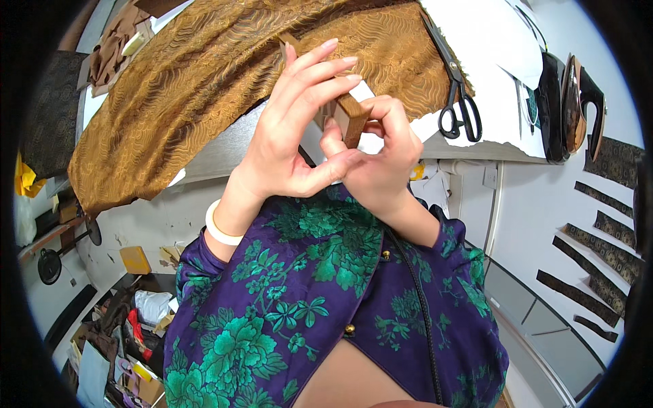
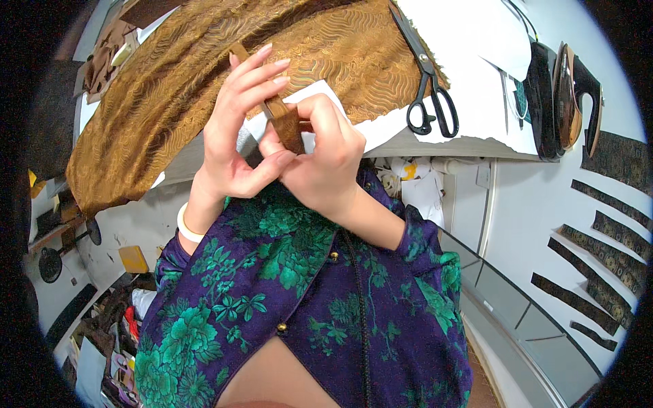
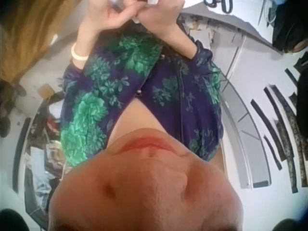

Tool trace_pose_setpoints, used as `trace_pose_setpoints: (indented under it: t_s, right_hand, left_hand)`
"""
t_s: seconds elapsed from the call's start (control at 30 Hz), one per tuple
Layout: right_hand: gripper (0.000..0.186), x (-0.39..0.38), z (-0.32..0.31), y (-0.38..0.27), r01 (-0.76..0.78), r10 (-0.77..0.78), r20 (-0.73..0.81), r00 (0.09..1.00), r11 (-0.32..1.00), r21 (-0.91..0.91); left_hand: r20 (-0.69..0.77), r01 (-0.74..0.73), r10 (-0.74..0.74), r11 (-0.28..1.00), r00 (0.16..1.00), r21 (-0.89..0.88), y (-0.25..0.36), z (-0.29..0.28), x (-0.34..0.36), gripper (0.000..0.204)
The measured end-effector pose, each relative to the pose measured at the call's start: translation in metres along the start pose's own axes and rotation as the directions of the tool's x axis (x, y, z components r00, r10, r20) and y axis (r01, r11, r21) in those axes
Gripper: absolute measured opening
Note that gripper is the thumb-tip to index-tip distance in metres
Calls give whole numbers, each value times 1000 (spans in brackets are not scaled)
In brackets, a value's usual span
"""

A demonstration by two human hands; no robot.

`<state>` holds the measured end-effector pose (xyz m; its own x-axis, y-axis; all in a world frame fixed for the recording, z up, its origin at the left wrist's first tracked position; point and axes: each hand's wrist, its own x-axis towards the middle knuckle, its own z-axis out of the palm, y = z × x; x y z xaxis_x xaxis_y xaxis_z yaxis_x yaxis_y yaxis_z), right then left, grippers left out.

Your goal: The person aligns a patterned fabric with a yellow template, trims the fabric with scissors, and uses an iron to press the edges. They then cut the template and continue trimming the fabric to shape.

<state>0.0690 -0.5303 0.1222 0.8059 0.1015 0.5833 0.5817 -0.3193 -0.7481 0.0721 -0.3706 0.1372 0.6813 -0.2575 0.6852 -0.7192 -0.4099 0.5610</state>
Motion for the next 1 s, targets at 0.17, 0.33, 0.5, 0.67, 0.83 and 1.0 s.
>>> trace_pose_setpoints:
  t_s: [0.17, 0.33, 0.5, 0.67, 0.83, 1.0]
  right_hand:
    - [32, 39, -26, -56, -127, 146, 188, 971, 986, -111]
    - [38, 46, -24, -60, -221, 308, 377, 874, 941, -257]
    - [45, 48, -30, -53, -587, 502, 570, 650, 808, -42]
    - [43, 45, -33, -42, -750, 436, 700, 566, 625, 217]
    - [19, 50, -27, -40, -670, 409, 634, 656, 703, 239]
    - [17, 42, -23, -29, -491, 265, 522, 811, 795, 358]
  left_hand:
    - [36, 188, -186, 945, 982, -268, 18, -1, -4, 81]
    - [210, 490, -449, 712, 868, -503, 22, 13, -32, 99]
    - [244, 507, -490, 525, 837, -684, 29, 15, -38, 100]
    - [354, 548, -477, 369, 805, -751, 33, -6, -37, 85]
    - [323, 540, -466, 473, 824, -696, 24, -13, -35, 73]
    - [221, 466, -437, 597, 872, -653, 18, -27, -31, 60]
